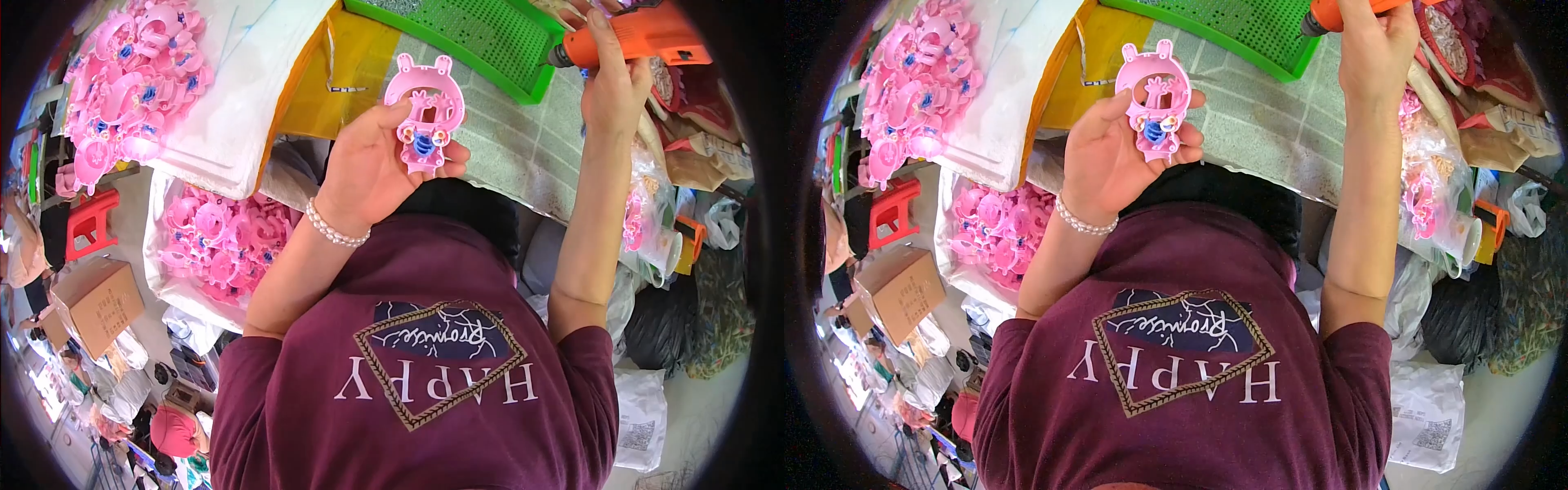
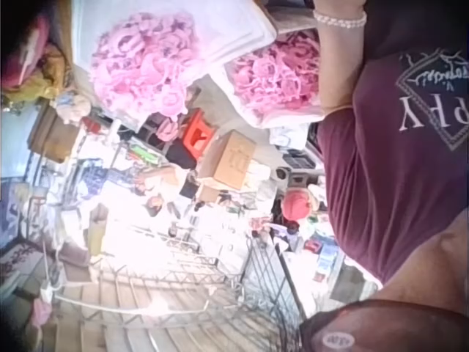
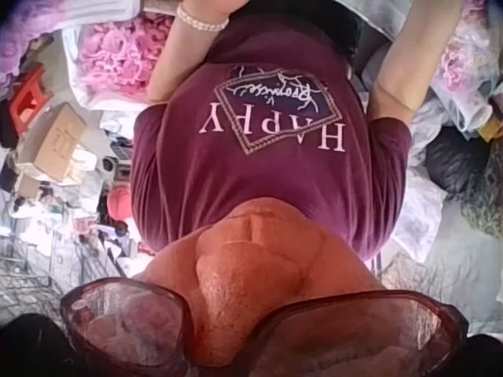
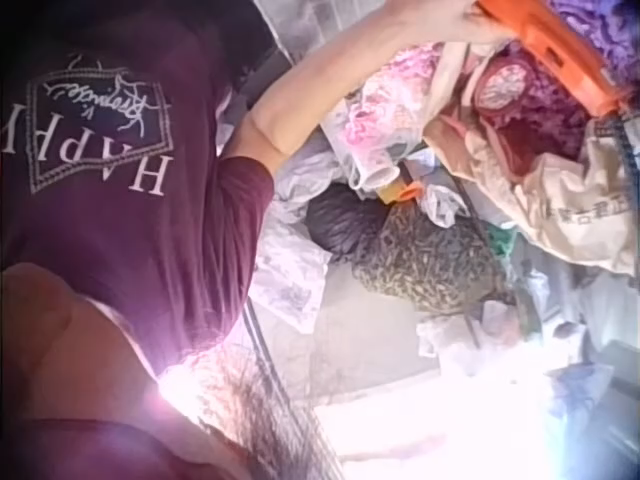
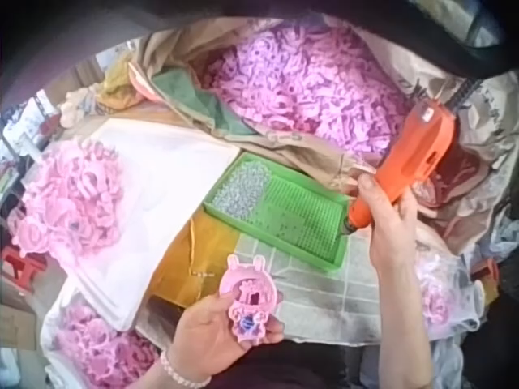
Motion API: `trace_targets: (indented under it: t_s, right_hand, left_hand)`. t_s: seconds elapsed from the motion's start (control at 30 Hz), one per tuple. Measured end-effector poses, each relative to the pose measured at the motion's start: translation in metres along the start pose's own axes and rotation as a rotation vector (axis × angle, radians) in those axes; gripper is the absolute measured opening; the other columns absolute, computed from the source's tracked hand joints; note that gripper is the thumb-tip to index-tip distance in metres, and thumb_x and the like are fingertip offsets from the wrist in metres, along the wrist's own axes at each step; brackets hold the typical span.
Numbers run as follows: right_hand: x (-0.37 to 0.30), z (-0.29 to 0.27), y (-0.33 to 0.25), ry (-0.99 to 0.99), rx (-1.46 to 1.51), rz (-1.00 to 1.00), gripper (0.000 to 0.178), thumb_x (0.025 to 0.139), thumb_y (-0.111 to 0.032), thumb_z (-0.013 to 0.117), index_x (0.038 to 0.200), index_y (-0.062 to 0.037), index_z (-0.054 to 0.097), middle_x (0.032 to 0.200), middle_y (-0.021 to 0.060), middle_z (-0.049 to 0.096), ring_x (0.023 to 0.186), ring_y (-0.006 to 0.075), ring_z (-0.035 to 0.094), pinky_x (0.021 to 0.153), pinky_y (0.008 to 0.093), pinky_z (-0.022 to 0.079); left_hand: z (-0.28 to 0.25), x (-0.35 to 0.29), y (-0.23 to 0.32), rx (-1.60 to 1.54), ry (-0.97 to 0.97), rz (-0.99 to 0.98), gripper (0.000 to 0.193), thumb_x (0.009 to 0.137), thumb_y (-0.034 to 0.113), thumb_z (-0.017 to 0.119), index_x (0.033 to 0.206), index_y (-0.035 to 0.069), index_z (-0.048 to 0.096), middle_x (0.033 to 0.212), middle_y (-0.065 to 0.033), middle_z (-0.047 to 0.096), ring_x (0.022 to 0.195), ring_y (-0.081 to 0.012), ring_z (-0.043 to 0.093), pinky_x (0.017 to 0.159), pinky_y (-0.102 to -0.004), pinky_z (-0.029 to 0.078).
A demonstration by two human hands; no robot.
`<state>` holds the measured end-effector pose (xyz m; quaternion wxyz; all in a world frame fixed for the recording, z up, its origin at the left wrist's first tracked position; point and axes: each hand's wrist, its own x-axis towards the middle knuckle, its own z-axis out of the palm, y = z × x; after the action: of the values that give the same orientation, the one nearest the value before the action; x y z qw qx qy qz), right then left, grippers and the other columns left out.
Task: Assembling small decorative elements onto a pink plastic toy frame using a hot glue gun.
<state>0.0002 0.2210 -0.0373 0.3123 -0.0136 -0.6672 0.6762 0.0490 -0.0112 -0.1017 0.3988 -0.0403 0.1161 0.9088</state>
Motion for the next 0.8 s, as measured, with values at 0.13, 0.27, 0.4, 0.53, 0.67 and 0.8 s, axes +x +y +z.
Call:
trace_targets:
  t_s: [0.13,0.27,0.4,0.53,0.67,0.8]
  right_hand:
    - [0.002,-0.010,0.022,-0.159,1.391,0.304,0.026,0.084,-0.012,0.063,0.105,-0.0010,0.051,0.092,0.0055,0.059,0.083,0.0149,0.060,0.071,0.0261,0.046]
    - [-0.003,-0.003,0.007,0.046,0.000,-0.029,0.033,0.084,-0.011,0.063,0.112,-0.0035,0.047,0.094,0.0048,0.057,0.085,0.0143,0.059,0.073,0.0259,0.045]
    - [-0.002,0.000,0.004,0.113,-0.047,0.051,0.034,0.084,-0.008,0.061,0.115,-0.0036,0.046,0.096,0.0046,0.057,0.085,0.0143,0.059,0.073,0.0250,0.045]
    - [0.002,-0.014,0.014,0.072,-0.088,0.009,0.034,0.085,-0.010,0.062,0.114,-0.0037,0.046,0.105,0.0076,0.056,0.093,0.0165,0.058,0.077,0.0273,0.045]
    - [-0.016,-0.032,0.024,0.225,-0.503,-0.469,0.050,0.078,-0.014,0.069,0.117,0.0035,0.043,0.126,0.0193,0.039,0.111,0.0229,0.046,0.087,0.0355,0.041]
    - [-0.073,-0.008,0.010,0.015,-0.497,-0.578,0.054,0.064,-0.013,0.075,0.112,-0.0029,0.052,0.137,0.0194,0.025,0.125,0.0328,0.032,0.097,0.0423,0.035]
  left_hand:
    - [-0.003,0.003,-0.005,0.040,0.063,0.031,0.032,0.088,0.017,0.043,0.111,-0.003,0.048,0.098,-0.0156,0.062,0.087,-0.0327,0.063,0.080,-0.0458,0.051]
    - [-0.015,0.003,-0.006,0.035,-0.006,0.054,0.040,0.089,0.014,0.040,0.123,-0.006,0.042,0.121,-0.0223,0.052,0.095,-0.0328,0.060,0.086,-0.0452,0.049]
    - [-0.011,0.006,-0.007,0.165,0.081,0.073,0.037,0.087,0.010,0.041,0.121,-0.005,0.044,0.116,-0.0197,0.055,0.093,-0.0300,0.061,0.083,-0.0429,0.051]
    - [-0.009,0.007,-0.009,0.177,0.131,0.088,0.035,0.087,0.008,0.042,0.120,-0.005,0.044,0.114,-0.0182,0.056,0.091,-0.0281,0.062,0.081,-0.0414,0.052]
    - [-0.004,0.008,-0.012,0.225,0.180,0.112,0.036,0.087,0.011,0.041,0.120,-0.003,0.044,0.114,-0.0179,0.057,0.091,-0.0288,0.062,0.081,-0.0423,0.052]
    - [-0.004,0.002,-0.010,0.122,0.149,0.170,0.036,0.090,0.018,0.039,0.120,-0.002,0.045,0.111,-0.0173,0.058,0.092,-0.0301,0.062,0.082,-0.0437,0.051]
